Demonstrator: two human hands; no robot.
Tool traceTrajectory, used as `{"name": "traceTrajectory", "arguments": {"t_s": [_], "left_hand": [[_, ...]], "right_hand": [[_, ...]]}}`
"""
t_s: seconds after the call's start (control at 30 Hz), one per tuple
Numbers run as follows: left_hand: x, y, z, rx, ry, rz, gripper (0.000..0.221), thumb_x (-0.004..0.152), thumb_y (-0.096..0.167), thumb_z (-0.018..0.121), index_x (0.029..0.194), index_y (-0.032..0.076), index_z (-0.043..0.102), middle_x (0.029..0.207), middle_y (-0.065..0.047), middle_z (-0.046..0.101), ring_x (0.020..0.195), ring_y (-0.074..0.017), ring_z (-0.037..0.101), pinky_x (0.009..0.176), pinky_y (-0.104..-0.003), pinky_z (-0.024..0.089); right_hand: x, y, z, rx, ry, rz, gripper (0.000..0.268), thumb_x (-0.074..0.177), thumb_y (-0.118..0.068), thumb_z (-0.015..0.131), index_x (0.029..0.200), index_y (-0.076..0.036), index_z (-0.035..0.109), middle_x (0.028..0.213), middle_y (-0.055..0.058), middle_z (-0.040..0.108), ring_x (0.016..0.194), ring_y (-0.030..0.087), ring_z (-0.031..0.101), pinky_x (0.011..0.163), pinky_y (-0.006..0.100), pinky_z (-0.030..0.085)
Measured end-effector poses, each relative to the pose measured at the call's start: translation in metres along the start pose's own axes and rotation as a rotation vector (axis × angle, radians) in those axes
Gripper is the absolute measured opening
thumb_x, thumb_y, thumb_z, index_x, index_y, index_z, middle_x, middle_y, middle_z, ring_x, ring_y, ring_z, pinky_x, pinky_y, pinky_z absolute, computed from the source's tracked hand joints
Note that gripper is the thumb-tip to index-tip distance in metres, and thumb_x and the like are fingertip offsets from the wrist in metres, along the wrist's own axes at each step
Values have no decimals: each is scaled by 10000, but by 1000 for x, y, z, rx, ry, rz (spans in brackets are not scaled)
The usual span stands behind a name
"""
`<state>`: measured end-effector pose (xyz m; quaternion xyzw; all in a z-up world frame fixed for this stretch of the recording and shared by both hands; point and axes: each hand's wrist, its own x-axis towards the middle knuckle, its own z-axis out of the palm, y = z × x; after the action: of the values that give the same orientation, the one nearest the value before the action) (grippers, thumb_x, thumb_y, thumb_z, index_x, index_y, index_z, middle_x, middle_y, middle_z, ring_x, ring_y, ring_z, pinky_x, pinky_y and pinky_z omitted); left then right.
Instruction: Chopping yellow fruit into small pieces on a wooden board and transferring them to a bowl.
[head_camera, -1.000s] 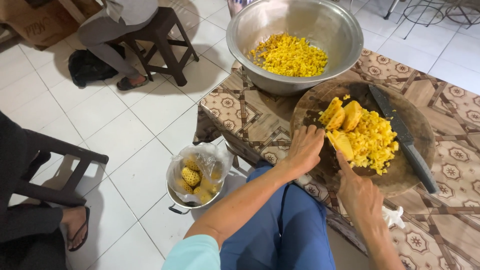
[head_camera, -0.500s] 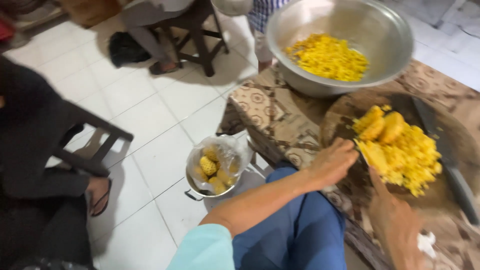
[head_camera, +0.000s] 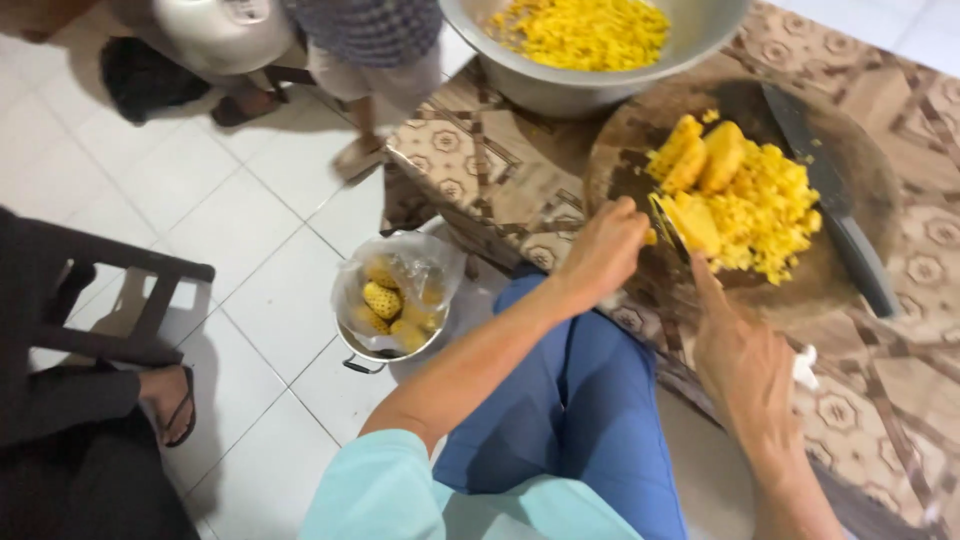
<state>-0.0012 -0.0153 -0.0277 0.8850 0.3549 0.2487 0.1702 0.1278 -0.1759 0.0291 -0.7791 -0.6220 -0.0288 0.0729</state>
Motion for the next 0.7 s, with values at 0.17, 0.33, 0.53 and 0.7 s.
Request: {"name": "traceTrajectory", "arguments": {"t_s": [0.17, 0.33, 0.53, 0.7], "left_hand": [[10, -13, 20, 44, -27, -52, 70, 862, -26, 664, 903, 14, 623, 954, -138, 566, 900, -350, 628, 700, -434, 568], [16, -18, 32, 99, -37, -32, 242, 763, 16, 717, 999, 26, 663, 954, -101, 574, 928, -346, 641, 696, -440, 611], [15, -18, 30, 66, -38, 15, 344, 742, -31, 708, 1084, -26, 666, 1019, -156, 604, 978, -399, 621, 703, -499, 625], [17, -18, 25, 61, -40, 46, 300, 760, -88, 672, 1058, -57, 693, 1006, -169, 606, 962, -393, 623, 682, -444, 618]], "right_hand": [[-6, -28, -42, 50, -244, 113, 611, 1026, -166, 393, 1612, -318, 311, 834, 110, 680, 471, 237, 589, 408, 348, 474], [-8, -34, -47, 23, -316, 136, 615, 1056, -135, 330, 1631, -346, 272, 710, 77, 638, 451, 115, 518, 413, 229, 457], [5, -37, -20, -52, -289, 63, 682, 1011, -66, 379, 1642, -273, 220, 683, 48, 632, 484, 118, 567, 438, 243, 465], [8, -23, -19, 80, -266, 110, 651, 1029, -90, 382, 1641, -276, 256, 691, 77, 621, 480, 135, 506, 441, 239, 443]]}}
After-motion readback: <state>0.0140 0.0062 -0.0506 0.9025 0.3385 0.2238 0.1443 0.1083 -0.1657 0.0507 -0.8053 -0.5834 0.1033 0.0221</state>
